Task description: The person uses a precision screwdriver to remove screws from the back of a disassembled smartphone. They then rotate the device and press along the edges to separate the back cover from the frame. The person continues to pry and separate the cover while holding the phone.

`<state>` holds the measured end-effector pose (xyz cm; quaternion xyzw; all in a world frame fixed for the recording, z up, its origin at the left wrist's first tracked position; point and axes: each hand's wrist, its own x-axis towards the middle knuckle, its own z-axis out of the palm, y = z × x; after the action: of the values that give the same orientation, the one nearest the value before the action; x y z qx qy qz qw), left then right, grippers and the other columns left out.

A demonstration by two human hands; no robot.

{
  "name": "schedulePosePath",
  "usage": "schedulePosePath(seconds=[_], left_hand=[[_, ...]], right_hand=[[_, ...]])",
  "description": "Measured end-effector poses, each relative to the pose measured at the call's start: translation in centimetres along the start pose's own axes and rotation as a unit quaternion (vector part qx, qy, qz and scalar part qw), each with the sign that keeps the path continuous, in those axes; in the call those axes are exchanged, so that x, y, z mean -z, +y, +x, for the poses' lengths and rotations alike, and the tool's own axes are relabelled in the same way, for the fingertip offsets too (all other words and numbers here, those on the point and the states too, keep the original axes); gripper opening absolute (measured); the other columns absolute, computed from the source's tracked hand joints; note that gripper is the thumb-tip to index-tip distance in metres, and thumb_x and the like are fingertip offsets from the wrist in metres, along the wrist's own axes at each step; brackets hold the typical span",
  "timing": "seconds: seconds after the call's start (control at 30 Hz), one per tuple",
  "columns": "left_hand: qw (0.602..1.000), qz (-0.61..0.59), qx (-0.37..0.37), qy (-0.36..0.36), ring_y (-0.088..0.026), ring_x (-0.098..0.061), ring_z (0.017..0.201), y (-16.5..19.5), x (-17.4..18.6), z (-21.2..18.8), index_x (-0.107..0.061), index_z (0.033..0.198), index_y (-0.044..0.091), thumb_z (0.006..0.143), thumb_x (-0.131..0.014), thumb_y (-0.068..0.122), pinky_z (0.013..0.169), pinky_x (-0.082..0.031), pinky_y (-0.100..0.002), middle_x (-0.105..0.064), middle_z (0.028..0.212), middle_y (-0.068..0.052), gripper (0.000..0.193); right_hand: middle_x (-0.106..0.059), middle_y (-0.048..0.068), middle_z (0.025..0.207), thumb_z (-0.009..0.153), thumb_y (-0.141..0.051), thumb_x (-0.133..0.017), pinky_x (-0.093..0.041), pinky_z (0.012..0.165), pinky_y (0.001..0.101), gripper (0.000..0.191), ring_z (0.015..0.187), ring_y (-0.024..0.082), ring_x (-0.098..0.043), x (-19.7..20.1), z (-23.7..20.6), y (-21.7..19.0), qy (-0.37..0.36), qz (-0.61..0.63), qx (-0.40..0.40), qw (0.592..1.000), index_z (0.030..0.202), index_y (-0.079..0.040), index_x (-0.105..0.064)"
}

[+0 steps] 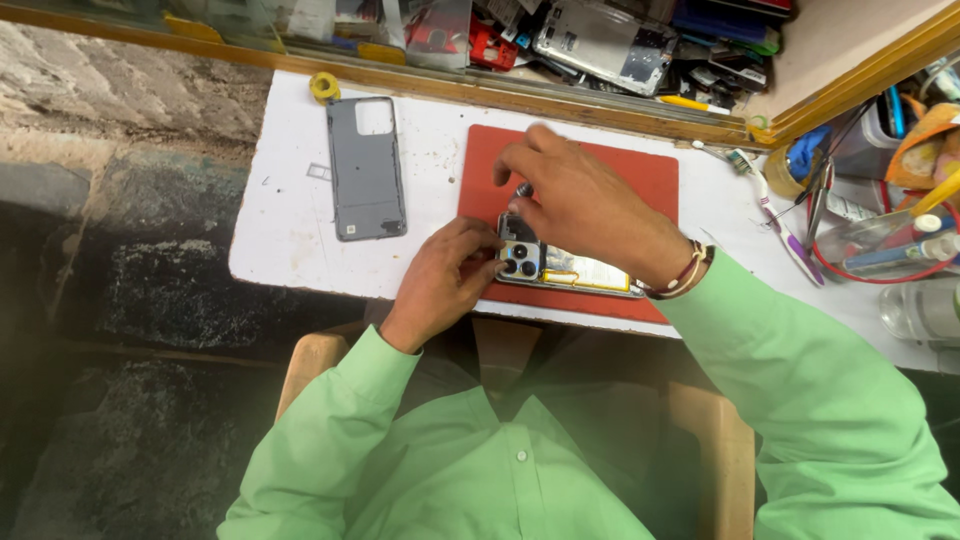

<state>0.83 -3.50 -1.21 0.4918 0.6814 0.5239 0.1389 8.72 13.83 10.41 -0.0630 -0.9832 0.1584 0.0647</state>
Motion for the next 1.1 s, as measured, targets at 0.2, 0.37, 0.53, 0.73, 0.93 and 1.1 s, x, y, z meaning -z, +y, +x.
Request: schedulePosePath(seconds=[0.2, 0.37, 0.53, 0.73, 0.93, 1.1], left_hand=[[1.000, 0.002, -0.012, 0.008, -0.029, -0.068, 0.091, 0.0, 0.1, 0.1, -0.069, 0.104, 0.002, 0.086, -0.076, 0.008, 0.077, -0.056, -0.036, -0.066, 0.106, -0.011, 0.020], [0.998, -0.041, 0.035, 0.044, -0.022, -0.067, 0.081, -0.1, -0.2, 0.1, -0.069, 0.107, 0.001, 0.086, -0.076, 0.007, 0.072, -0.055, -0.033, -0.068, 0.095, -0.009, 0.023], [0.990, -0.019, 0.123, 0.060, -0.018, -0.061, 0.064, 0.2, -0.4, 1.6, -0.071, 0.105, 0.002, 0.085, -0.079, 0.012, 0.060, -0.051, -0.031, -0.070, 0.091, -0.009, 0.024], [0.995, -0.056, 0.067, 0.044, -0.011, -0.056, 0.064, 0.0, -0.5, 3.1, -0.075, 0.107, 0.000, 0.089, -0.079, 0.014, 0.059, -0.049, -0.027, -0.071, 0.092, -0.008, 0.023], [0.977, -0.179, 0.112, 0.035, -0.006, -0.059, 0.070, -0.6, -1.2, 3.5, -0.076, 0.103, -0.001, 0.096, -0.074, 0.014, 0.063, -0.051, -0.023, -0.074, 0.084, -0.005, 0.017], [0.976, -0.193, 0.080, 0.059, -0.008, -0.063, 0.078, -0.8, -1.3, 3.3, -0.076, 0.105, -0.002, 0.098, -0.071, 0.012, 0.071, -0.054, -0.024, -0.074, 0.090, -0.005, 0.016]], right_hand=[[-0.069, 0.013, 0.096, 0.090, -0.014, -0.072, -0.055, 0.075, 0.0427, 0.020, 0.089, 0.032, -0.069, -0.1, -0.2, 0.6, -0.021, 0.084, -0.025, 0.996, 0.104, -0.002, -0.064], [-0.066, 0.014, 0.099, 0.084, 0.005, -0.066, -0.054, 0.079, 0.0421, 0.016, 0.095, 0.035, -0.067, -0.5, -3.1, 1.7, 0.028, 0.111, 0.091, 0.989, 0.099, 0.000, -0.064], [-0.067, 0.011, 0.105, 0.086, 0.010, -0.069, -0.060, 0.085, 0.0318, 0.018, 0.096, 0.022, -0.071, -0.8, -5.4, 2.5, 0.097, 0.218, 0.047, 0.970, 0.100, 0.000, -0.065], [-0.068, 0.008, 0.112, 0.087, 0.010, -0.074, -0.057, 0.089, 0.0298, 0.018, 0.107, 0.018, -0.068, -0.9, -7.6, 3.6, 0.155, 0.293, -0.010, 0.944, 0.098, 0.000, -0.066], [-0.065, 0.007, 0.118, 0.089, 0.009, -0.072, -0.058, 0.093, 0.0277, 0.017, 0.112, 0.013, -0.065, -1.5, -8.3, 3.8, 0.146, 0.403, -0.050, 0.902, 0.101, -0.001, -0.065], [-0.064, 0.007, 0.119, 0.091, 0.009, -0.072, -0.057, 0.095, 0.0268, 0.017, 0.113, 0.012, -0.064, -1.8, -8.3, 3.4, 0.154, 0.416, -0.044, 0.895, 0.103, 0.000, -0.064]])
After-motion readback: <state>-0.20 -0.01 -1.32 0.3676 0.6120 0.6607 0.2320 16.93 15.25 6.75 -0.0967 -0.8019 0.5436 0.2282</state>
